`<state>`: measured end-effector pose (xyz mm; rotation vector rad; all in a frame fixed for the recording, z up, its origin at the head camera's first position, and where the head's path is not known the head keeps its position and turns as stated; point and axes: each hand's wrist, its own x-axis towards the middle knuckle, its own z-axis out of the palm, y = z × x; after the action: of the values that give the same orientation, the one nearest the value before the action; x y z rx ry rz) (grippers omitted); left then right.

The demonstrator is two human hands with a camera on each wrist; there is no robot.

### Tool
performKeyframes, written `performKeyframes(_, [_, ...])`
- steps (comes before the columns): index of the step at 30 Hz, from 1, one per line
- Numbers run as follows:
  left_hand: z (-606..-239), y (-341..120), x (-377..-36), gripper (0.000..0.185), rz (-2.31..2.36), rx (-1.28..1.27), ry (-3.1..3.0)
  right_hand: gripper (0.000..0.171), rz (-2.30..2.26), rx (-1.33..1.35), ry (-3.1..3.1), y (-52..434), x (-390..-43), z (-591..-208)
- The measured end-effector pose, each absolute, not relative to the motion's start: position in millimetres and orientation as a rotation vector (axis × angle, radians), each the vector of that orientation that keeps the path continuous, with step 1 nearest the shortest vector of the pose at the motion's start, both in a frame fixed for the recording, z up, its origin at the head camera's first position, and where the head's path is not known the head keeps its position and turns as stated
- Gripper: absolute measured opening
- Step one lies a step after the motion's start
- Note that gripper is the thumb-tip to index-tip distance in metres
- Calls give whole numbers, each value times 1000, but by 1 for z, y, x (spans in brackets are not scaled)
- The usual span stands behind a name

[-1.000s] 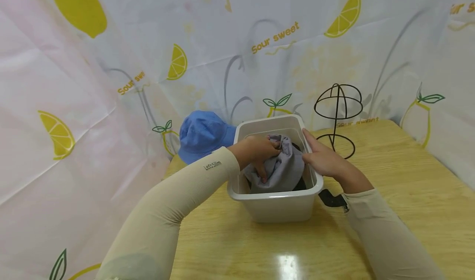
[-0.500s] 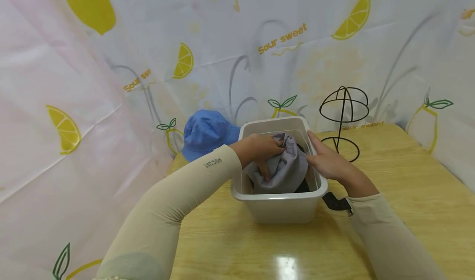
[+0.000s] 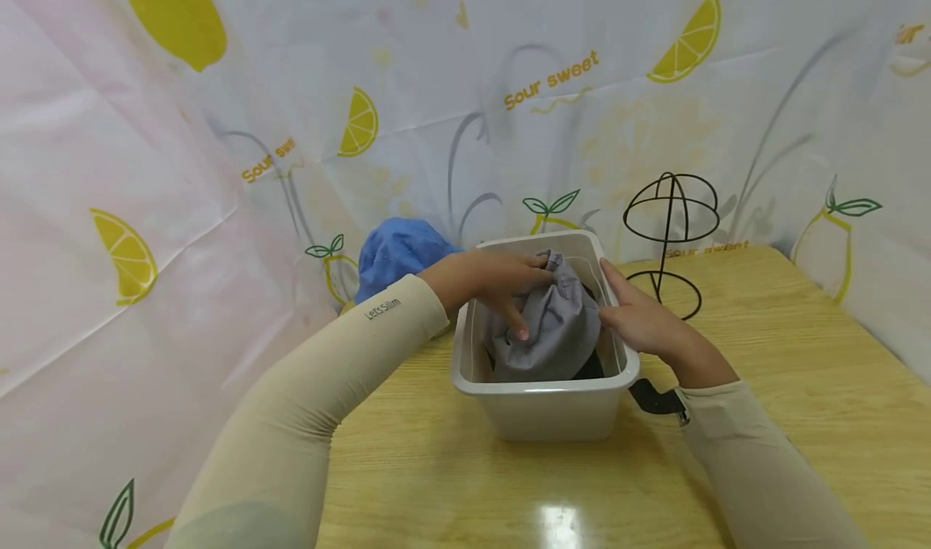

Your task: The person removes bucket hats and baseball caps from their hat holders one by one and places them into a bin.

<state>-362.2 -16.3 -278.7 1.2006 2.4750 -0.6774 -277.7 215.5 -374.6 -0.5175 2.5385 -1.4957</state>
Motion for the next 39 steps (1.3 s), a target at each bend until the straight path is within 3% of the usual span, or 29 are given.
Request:
performKeyframes(5, [-263, -27, -362, 121, -648, 1186, 2546, 90, -1490, -509, 2540, 216, -278, -374])
performKeyframes(39, [-217, -101, -384, 112, -437, 956, 2804, 88, -1472, -488, 2547, 214, -275, -371])
